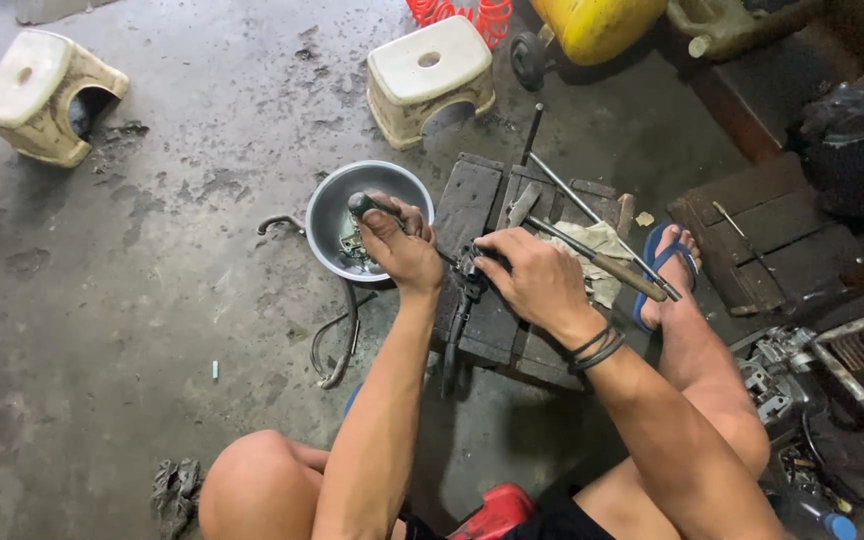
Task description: The person sits on the floor and uses a hammer and a metal rod to tap and adjust a small mechanical component. They repeatedly strike the part and rotate it to work on different sides.
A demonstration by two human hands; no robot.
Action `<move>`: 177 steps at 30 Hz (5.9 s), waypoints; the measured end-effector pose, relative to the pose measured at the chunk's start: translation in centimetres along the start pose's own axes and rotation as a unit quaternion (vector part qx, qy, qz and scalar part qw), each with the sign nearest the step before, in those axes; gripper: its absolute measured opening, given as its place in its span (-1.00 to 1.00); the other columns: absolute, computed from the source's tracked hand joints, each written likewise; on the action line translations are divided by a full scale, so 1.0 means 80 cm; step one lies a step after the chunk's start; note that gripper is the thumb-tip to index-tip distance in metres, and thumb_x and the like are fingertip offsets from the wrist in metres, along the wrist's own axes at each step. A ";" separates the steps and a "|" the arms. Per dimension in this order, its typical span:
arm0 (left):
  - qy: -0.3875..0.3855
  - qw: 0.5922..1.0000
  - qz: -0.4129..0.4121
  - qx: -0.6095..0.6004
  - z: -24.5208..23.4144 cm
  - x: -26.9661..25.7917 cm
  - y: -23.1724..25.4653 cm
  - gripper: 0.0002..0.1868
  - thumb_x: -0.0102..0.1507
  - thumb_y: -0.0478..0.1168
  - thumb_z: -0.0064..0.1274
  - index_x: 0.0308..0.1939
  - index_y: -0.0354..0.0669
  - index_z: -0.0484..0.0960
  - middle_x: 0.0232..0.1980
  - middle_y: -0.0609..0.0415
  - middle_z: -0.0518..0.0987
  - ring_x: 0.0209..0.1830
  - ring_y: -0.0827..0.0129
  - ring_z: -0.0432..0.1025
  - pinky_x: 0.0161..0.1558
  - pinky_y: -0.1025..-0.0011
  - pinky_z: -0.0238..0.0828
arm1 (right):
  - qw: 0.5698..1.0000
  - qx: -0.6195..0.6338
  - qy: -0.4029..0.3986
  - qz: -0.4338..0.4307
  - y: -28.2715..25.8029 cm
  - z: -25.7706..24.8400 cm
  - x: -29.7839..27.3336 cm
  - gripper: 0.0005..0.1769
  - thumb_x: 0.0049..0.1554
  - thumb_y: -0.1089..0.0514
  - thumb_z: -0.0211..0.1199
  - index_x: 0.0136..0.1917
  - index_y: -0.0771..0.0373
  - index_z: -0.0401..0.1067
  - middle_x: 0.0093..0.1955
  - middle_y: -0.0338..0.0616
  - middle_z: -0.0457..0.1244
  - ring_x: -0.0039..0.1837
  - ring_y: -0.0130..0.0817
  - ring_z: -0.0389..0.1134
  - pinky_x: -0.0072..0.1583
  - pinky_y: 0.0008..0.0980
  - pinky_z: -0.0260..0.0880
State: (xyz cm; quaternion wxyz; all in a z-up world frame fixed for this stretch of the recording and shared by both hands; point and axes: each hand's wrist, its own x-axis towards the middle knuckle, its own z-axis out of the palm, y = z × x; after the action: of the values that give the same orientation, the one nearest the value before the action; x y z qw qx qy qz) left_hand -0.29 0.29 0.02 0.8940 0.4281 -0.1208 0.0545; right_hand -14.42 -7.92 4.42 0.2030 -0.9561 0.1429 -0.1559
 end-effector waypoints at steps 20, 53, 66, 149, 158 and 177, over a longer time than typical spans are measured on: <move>-0.006 0.999 0.037 0.022 0.009 0.006 0.009 -0.51 0.48 0.22 -0.41 -0.36 0.01 0.26 -0.71 0.28 0.09 -0.89 0.62 0.03 -0.81 0.67 0.00 | 0.990 -0.103 0.013 0.097 0.100 -0.054 -0.010 -0.65 0.31 -0.13 0.17 0.29 -0.04 0.52 0.05 -0.07 0.39 0.10 0.00 0.46 0.13 -0.04 0.45; -0.018 0.999 0.017 -0.033 0.010 0.003 -0.006 -0.63 0.47 0.03 -0.20 -0.39 0.01 0.29 -0.75 0.27 0.14 -0.89 0.66 0.03 -0.81 0.66 -0.06 | 0.935 -0.349 -0.004 0.061 0.127 -0.009 -0.050 -0.69 0.28 -0.12 0.03 0.15 0.07 0.33 -0.09 -0.17 0.17 -0.22 0.14 0.47 -0.06 0.38 0.43; -0.057 0.998 0.004 -0.025 -0.001 -0.002 -0.012 -0.60 0.49 0.07 -0.24 -0.39 0.03 0.28 -0.75 0.34 0.07 -0.89 0.69 -0.05 -0.79 0.67 -0.08 | 0.908 -0.414 0.036 0.055 0.153 0.027 -0.073 -0.71 0.25 -0.24 0.03 0.12 -0.14 0.37 -0.17 -0.36 0.26 -0.15 -0.25 0.49 0.34 0.41 0.23; 0.031 0.940 -0.310 0.136 0.041 0.003 0.165 -0.78 0.33 -0.05 0.12 -0.30 0.02 0.44 -0.62 0.27 0.20 -0.77 0.53 0.16 -0.70 0.59 0.07 | 0.972 -0.134 -0.151 -0.122 -0.018 -0.034 0.013 -0.50 0.18 -0.19 0.25 0.36 -0.10 0.41 0.43 -0.04 0.16 0.38 0.07 0.29 0.19 0.01 0.45; 0.037 0.944 -0.292 0.150 0.015 0.005 0.154 -0.80 0.35 -0.10 0.09 -0.30 -0.03 0.47 -0.62 0.24 0.20 -0.75 0.55 0.17 -0.68 0.61 0.07 | 0.965 -0.155 -0.192 -0.091 -0.013 -0.042 0.006 -0.67 0.16 -0.06 0.23 0.21 -0.26 0.48 0.38 -0.36 0.20 0.05 -0.06 0.50 0.00 -0.03 0.55; 0.049 0.953 -0.296 0.045 0.034 -0.004 0.131 -0.73 0.44 0.04 -0.09 -0.12 -0.06 0.47 -0.51 0.19 0.29 -0.64 0.49 0.28 -0.62 0.61 0.26 | 0.962 -0.075 -0.262 -0.014 -0.026 -0.066 0.007 -0.60 0.21 -0.12 0.17 0.32 -0.25 0.46 0.49 -0.31 0.16 0.20 0.09 0.45 0.16 0.06 0.53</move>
State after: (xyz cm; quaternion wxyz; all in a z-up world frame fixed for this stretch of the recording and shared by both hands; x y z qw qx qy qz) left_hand -3.19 4.72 9.46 0.8545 0.4816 0.0577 -0.1858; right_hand -15.33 -8.08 10.01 0.1586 -0.9779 0.0829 0.1080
